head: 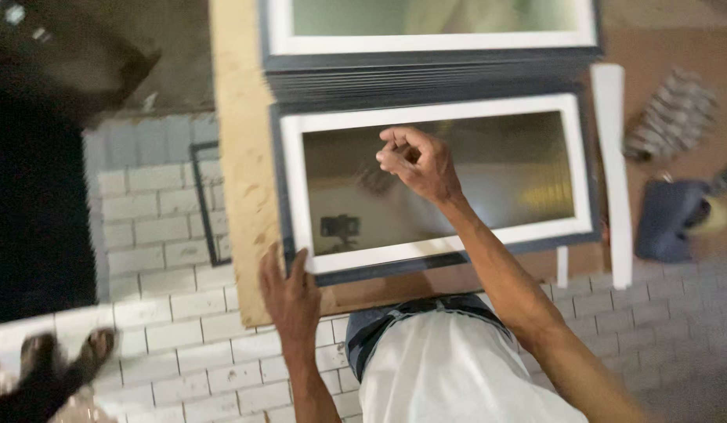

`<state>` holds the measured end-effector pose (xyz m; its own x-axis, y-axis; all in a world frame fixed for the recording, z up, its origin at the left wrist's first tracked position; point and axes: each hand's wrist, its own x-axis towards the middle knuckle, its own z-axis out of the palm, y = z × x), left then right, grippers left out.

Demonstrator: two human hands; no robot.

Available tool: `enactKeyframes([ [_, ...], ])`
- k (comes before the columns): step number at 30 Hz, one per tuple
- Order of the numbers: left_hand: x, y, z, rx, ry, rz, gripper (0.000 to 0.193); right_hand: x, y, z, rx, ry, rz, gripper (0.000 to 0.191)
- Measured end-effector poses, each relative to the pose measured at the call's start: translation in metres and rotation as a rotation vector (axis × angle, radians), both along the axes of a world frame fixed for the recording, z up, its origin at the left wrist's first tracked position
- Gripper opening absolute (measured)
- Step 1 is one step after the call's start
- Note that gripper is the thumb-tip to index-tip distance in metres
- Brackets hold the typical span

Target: The person assembles window frames by placing glass panes into frames, applying white strips to the edges, and wiping the glass with a cloth. They use a tape dispenser and scissors to cut and secure the strips.

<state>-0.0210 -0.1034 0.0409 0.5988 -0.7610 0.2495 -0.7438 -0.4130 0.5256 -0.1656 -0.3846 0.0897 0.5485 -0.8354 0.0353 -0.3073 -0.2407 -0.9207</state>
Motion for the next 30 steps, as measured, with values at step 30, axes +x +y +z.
enactKeyframes([
  [30,-0.344,-0.148,0.022,-0.315,-0.062,-0.744,0.013,-0.701,-0.026,-0.112,0.739,-0.295,-0.985,0.028],
])
